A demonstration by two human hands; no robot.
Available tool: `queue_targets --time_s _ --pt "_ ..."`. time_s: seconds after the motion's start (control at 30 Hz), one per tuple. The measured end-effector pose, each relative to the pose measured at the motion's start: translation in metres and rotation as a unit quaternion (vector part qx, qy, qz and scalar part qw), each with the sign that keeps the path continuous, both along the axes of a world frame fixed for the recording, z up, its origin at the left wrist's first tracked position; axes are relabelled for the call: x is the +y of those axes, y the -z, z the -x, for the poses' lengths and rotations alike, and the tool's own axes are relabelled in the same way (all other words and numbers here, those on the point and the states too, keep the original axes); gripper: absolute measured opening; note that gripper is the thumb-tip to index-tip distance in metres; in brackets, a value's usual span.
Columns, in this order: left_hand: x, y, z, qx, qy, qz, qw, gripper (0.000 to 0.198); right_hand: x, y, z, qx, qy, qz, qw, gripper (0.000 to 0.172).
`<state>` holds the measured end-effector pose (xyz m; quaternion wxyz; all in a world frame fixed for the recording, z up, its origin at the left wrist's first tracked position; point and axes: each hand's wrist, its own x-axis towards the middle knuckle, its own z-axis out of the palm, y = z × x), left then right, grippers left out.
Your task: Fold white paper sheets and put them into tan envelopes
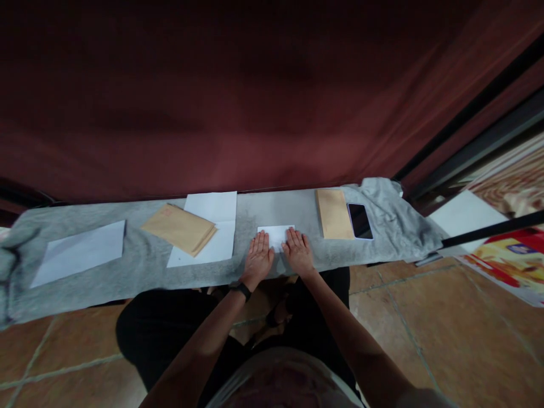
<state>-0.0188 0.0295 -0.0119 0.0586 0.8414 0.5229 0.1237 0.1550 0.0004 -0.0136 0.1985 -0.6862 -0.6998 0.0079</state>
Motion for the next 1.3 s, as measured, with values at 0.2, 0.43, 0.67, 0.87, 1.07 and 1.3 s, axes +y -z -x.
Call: queue_targets --time_s 0.2,0.43,0.67,0.87,1.07,1.3 --pt "0.009 -0.002 0.005 0.009 -0.044 0.004 0.999 0.061 0.0 0.003 0.002 0.007 0.018 -0.011 1.0 0.058" --pt "0.011 -0.01 -0.034 -0.004 0.032 0.015 0.999 0.06 0.0 0.0 0.001 -0.003 0.01 0.018 1.0 0.058" --pt "0.016 -0.01 -0.064 0.01 0.06 0.071 0.996 0.063 -0.001 -0.003 -0.001 -0.022 0.003 0.037 0.999 0.063" --pt "0.021 -0.008 -0.044 0.016 0.04 0.042 0.998 0.068 0.001 -0.004 0.001 -0.007 0.016 0.033 0.999 0.056" --pt "0.024 -0.002 -0.023 0.003 -0.004 -0.001 1.0 0.066 0.002 -0.001 0.003 0.006 0.022 0.006 1.0 0.055" --pt "0.023 0.001 -0.01 0.005 -0.043 -0.013 0.999 0.064 0.002 -0.001 0.003 0.014 0.025 -0.004 1.0 0.054"
